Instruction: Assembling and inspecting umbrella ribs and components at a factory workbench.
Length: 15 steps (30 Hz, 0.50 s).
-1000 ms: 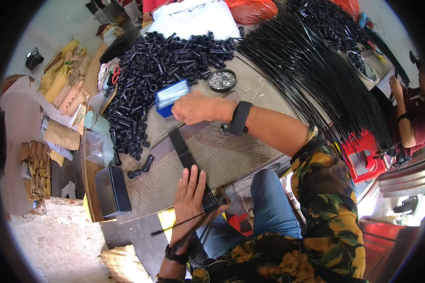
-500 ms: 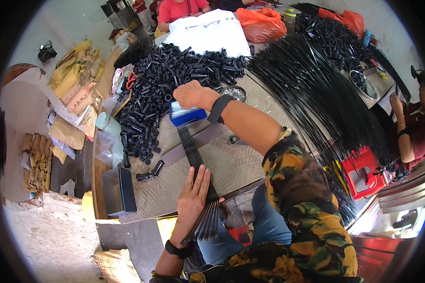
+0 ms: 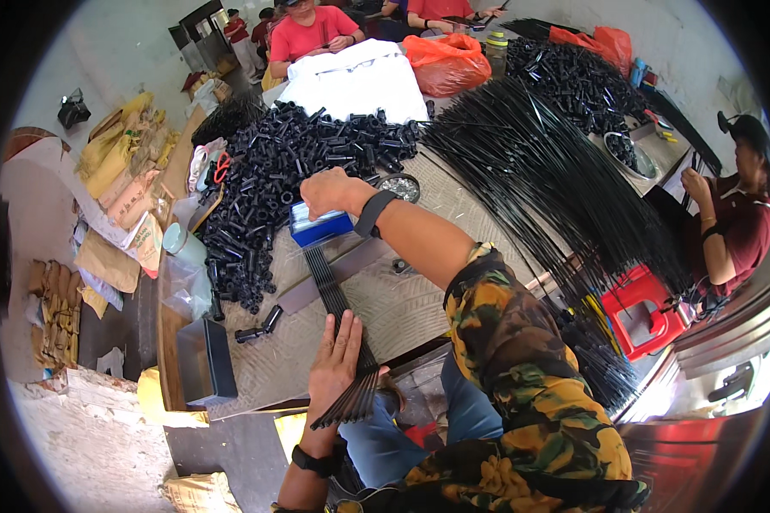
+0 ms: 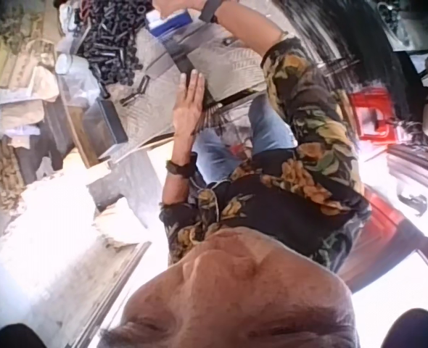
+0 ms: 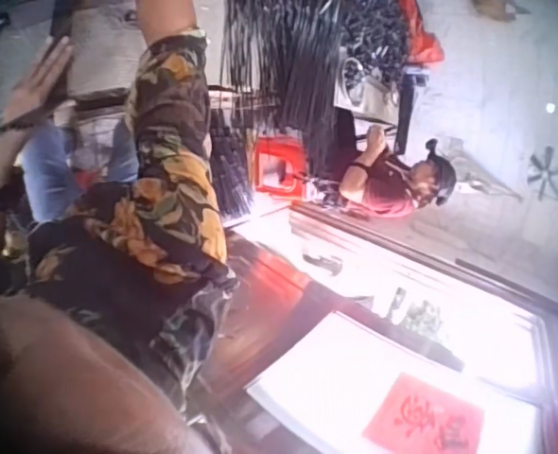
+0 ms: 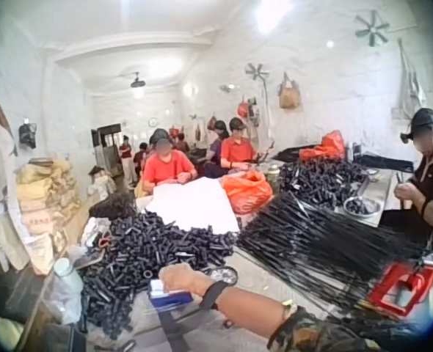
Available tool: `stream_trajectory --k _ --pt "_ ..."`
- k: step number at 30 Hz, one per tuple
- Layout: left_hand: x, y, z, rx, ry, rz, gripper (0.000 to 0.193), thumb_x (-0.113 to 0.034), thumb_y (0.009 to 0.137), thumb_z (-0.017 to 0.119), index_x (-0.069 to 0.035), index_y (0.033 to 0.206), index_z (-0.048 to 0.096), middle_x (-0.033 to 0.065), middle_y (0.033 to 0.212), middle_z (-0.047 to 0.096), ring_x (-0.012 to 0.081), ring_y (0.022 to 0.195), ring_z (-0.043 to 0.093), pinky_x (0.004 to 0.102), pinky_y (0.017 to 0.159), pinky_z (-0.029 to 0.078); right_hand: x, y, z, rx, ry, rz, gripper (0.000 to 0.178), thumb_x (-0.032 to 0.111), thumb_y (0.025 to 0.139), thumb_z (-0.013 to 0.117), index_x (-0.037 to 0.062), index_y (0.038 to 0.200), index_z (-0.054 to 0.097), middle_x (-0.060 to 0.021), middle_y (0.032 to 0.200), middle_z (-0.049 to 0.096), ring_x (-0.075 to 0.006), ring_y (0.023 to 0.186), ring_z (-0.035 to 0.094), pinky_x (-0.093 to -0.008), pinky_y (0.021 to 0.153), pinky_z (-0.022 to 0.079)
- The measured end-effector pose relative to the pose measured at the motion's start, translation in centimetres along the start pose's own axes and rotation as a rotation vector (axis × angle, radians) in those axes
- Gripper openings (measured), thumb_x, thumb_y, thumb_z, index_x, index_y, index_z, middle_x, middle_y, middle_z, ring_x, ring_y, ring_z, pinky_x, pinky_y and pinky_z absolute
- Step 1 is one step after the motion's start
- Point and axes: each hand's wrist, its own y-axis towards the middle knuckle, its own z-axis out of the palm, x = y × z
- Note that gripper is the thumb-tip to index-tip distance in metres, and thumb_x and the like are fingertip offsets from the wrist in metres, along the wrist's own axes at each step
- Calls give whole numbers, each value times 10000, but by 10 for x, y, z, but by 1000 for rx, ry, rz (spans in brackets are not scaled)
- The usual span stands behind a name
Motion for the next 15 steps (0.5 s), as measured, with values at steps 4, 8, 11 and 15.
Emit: stream_trajectory --k 4,8,11,15 --pt "0 3 -2 -15 5 11 733 -425 752 635 -19 1325 423 125 1404 390 343 1288 374 395 1015 383 -11 7 7 48 12 14 233 254 659 716 114 838 668 -70 859 676 -243 863 644 -377 698 495" --pt "2 -1 -4 -6 -13 5 709 -372 760 644 -23 1332 413 119 1416 372 340 1297 361 393 1014 385 -18 9 7 16 123 -5 219 237 679 689 107 855 694 -89 823 673 -247 835 640 -364 703 495" --pt "3 -2 -1 10 5 14 696 -348 767 636 -27 1339 404 116 1422 364 340 1299 359 388 1010 390 -27 6 2 -5 252 -88 164 182 731 649 67 841 692 -90 798 670 -219 794 643 -336 690 492" --pt "0 -7 1 33 -25 15 706 -334 773 623 -28 1358 375 112 1442 332 337 1323 317 407 1043 346 -26 -4 -10 -55 629 -127 117 101 839 557 5 892 595 -106 841 648 -206 804 655 -299 668 500"
